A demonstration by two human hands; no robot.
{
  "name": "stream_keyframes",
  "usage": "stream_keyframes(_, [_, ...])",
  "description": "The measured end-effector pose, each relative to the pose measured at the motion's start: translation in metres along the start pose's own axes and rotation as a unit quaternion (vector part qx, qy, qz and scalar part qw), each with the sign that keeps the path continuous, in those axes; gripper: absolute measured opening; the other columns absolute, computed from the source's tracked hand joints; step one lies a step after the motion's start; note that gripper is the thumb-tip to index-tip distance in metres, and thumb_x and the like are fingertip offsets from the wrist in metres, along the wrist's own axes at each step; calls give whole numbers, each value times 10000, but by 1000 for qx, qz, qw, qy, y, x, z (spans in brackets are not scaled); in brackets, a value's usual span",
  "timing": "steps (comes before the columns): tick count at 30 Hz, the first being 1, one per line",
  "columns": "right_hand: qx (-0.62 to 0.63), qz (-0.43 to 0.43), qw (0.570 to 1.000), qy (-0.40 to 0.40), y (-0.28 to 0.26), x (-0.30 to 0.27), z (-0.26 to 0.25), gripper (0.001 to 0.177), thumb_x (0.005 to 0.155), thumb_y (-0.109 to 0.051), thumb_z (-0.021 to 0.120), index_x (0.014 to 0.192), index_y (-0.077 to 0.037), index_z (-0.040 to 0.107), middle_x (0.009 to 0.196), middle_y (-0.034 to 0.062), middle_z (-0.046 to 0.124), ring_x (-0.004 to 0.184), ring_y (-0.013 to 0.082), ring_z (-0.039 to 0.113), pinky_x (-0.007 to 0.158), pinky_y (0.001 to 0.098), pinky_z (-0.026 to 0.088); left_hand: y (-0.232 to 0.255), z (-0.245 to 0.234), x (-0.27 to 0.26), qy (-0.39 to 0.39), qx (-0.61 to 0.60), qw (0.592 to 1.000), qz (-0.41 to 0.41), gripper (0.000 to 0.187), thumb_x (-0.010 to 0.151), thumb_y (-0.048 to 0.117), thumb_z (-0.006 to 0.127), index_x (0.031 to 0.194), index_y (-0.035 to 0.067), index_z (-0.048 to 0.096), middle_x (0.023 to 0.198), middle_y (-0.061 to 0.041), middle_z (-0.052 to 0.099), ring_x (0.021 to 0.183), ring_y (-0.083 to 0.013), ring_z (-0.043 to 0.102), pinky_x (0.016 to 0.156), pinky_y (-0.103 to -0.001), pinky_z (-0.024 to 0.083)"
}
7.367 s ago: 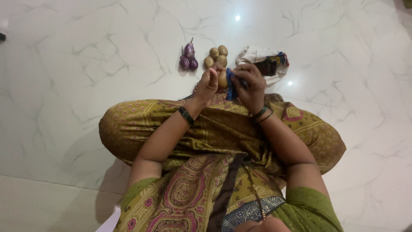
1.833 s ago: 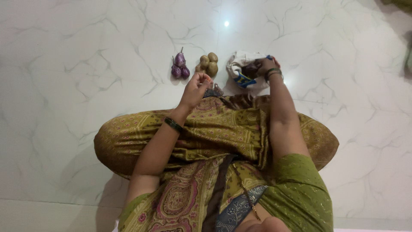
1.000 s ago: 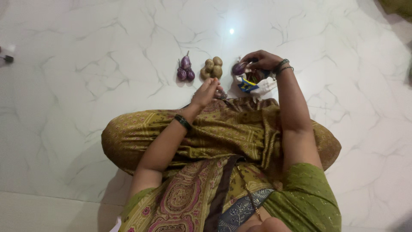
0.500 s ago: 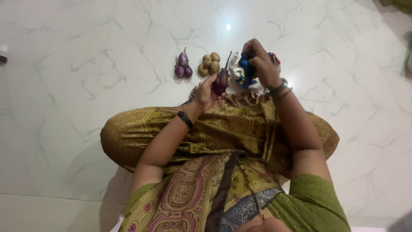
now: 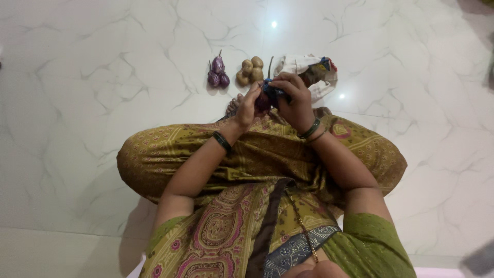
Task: The person sits on the floor and peels potatoes and an eggplant using a small knife. She handles each vegetable one at a time, rotating them to remove the skin, and places the peeled items back on the floor.
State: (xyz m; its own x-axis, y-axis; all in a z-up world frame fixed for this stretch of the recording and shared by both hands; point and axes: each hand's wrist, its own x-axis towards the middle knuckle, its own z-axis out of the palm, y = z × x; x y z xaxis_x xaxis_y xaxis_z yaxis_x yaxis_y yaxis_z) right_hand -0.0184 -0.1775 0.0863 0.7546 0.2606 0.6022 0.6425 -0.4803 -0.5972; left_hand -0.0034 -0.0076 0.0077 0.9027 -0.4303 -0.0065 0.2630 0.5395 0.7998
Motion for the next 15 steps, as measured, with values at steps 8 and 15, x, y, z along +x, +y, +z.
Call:
stream_keyframes(8, [-56, -127, 987, -77, -6, -14, 11, 358, 784, 58, 750, 1126, -39, 706, 1218, 178, 608, 1093, 336, 636, 902, 422, 570, -12, -19, 9, 57, 29, 995, 80, 504, 1100, 220, 308, 1565, 58, 413, 1277, -93, 583, 987, -137, 594, 806, -263, 532])
stream_keyframes(15, [-42, -132, 990, -27, 12, -11, 8, 295, 817, 59, 774, 1084, -41, 700, 1192, 132, 617, 1052, 280, 631, 850, 358, 577, 6, -6, 7, 10, 92, 988, 120, 558, 1053, 184, 301, 1595, 55, 332, 1572, -127, 451, 1304, -186, 565, 1114, -318, 525])
